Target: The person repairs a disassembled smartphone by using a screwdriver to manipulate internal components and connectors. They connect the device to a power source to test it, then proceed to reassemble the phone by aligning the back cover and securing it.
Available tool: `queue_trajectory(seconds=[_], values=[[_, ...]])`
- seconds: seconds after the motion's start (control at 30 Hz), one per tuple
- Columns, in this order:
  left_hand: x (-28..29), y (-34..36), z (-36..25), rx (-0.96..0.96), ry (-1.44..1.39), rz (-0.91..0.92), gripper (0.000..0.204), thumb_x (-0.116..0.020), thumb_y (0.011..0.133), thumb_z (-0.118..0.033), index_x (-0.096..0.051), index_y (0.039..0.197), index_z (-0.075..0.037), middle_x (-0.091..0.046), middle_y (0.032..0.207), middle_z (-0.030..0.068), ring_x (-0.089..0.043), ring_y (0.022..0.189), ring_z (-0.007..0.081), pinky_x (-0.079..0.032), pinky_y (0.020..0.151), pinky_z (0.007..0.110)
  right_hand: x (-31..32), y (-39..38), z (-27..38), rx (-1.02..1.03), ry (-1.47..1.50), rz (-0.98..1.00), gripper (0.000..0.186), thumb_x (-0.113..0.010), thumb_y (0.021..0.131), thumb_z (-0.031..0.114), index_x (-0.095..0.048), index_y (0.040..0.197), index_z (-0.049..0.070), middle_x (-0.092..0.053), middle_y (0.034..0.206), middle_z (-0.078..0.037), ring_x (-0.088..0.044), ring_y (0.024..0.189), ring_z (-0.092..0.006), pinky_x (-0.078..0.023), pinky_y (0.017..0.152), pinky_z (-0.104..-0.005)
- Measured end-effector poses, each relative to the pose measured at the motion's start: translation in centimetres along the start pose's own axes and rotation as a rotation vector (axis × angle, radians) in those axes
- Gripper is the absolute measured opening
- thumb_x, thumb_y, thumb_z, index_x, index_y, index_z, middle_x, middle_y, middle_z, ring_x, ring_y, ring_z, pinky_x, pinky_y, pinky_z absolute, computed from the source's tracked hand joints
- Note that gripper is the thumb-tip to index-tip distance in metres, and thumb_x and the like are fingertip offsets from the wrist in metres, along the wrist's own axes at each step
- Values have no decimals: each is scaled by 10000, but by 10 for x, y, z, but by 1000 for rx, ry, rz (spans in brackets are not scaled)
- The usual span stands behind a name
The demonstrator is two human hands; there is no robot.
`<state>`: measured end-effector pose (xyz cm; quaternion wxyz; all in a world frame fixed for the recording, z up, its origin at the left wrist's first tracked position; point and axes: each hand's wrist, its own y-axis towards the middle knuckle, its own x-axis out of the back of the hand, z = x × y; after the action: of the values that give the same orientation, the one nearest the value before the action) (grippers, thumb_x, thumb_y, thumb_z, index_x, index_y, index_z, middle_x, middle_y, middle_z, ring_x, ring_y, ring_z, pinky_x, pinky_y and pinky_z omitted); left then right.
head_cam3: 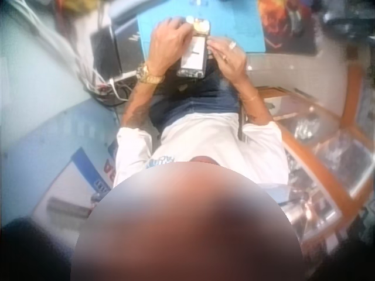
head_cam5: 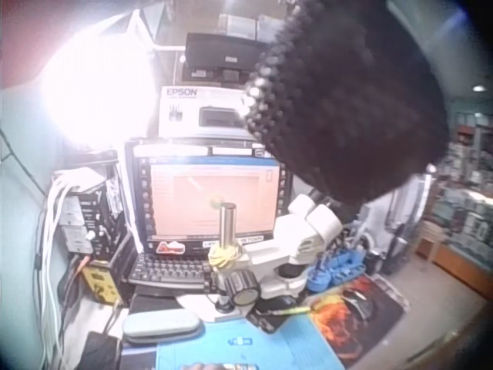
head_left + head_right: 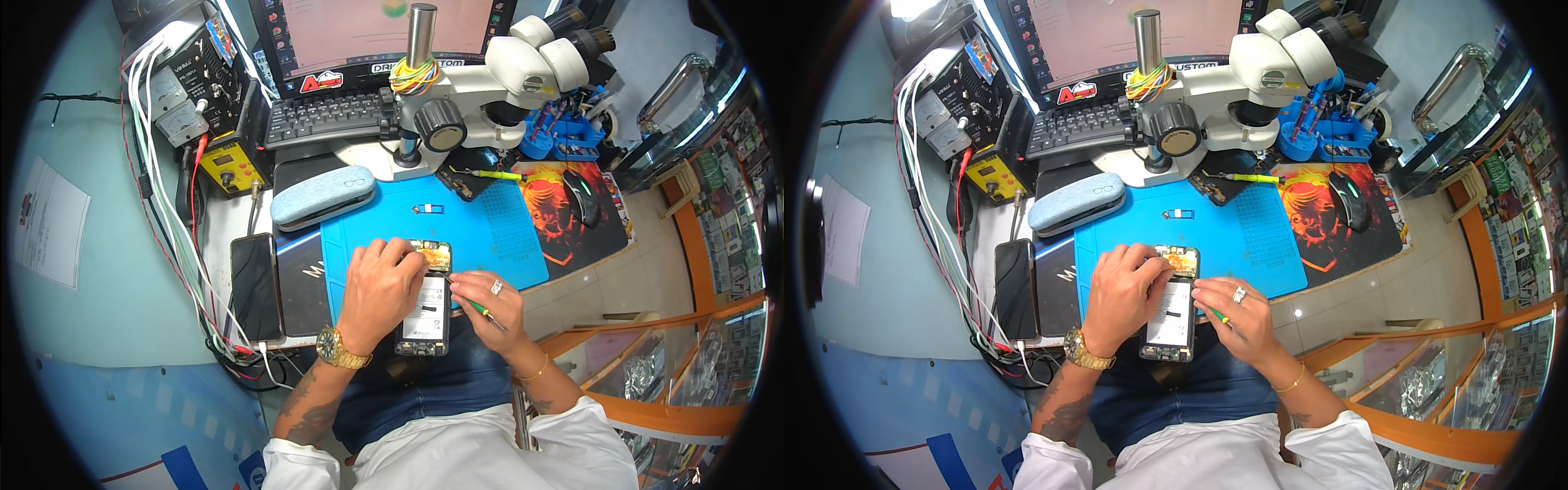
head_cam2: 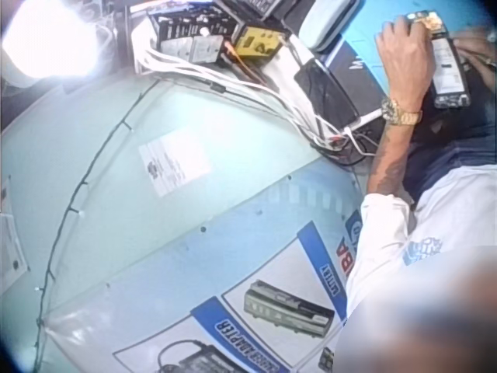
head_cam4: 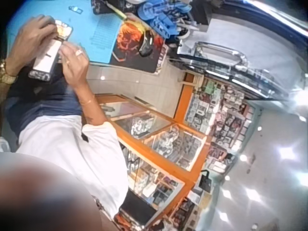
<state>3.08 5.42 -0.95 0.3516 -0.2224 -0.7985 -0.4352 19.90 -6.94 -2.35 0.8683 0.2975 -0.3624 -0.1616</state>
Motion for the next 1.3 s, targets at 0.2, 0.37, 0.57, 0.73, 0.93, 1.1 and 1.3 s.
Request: queue_trajectory(seconds=[0.2, 0.37, 0.57, 0.73, 0.93, 1.1, 1.3], values=[[3, -3, -2, 8, -8, -21, 96, -732, 788, -111, -673, 862, -94, -618, 893, 19, -571, 806, 223, -419, 707, 369, 10, 10, -1, -237, 205, 59, 164, -728, 803, -24, -706, 964, 0, -726, 953, -141, -703, 890, -258, -542, 789, -338], [9, 3, 0, -95, 32, -34, 103, -729, 773, -117, -683, 865, -110, -624, 909, 6, -586, 868, 206, -432, 766, 361, 18, 17, -9, -399, 293, 88, 131, -717, 850, 45, -710, 968, -11, -724, 911, -130, -670, 785, -181, -517, 714, -283], [8, 12, 6, -240, 69, 94, 81, -668, 783, -109, -669, 863, -100, -631, 946, 4, -591, 919, 198, -441, 799, 365, 27, 37, -21, -578, 358, 263, 173, -711, 874, 112, -713, 994, -13, -715, 878, -102, -586, 709, -98, -477, 668, -242], [8, 17, 3, -323, 128, 130, 113, -623, 809, -113, -652, 904, -59, -625, 976, 25, -597, 1005, 208, -451, 907, 406, 29, 43, -24, -573, 489, 324, 173, -694, 888, 118, -710, 1007, -7, -714, 879, -79, -584, 735, -97, -479, 685, -254], [8, 13, 6, -333, 94, 160, 147, -625, 818, -119, -661, 945, -56, -627, 1015, 35, -587, 1073, 212, -412, 1026, 469, 31, 44, -25, -380, 342, 361, 145, -680, 899, 118, -706, 993, 12, -700, 864, -106, -609, 726, -200, -485, 674, -301], [7, 10, 9, -271, 70, 169, 120, -659, 817, -126, -669, 924, -73, -634, 997, 30, -595, 1053, 201, -411, 1027, 472, 29, 49, -22, -330, 330, 400, 156, -659, 917, 156, -698, 980, 19, -669, 799, -121, -592, 690, -265, -463, 644, -359], [7, 12, 11, -248, 35, 159, 111, -692, 805, -132, -671, 900, -80, -641, 964, 23, -606, 997, 193, -423, 1004, 468, 29, 60, -17, -287, 216, 466, 161, -637, 922, 156, -679, 957, 5, -660, 789, -149, -601, 713, -307, -473, 664, -367]])
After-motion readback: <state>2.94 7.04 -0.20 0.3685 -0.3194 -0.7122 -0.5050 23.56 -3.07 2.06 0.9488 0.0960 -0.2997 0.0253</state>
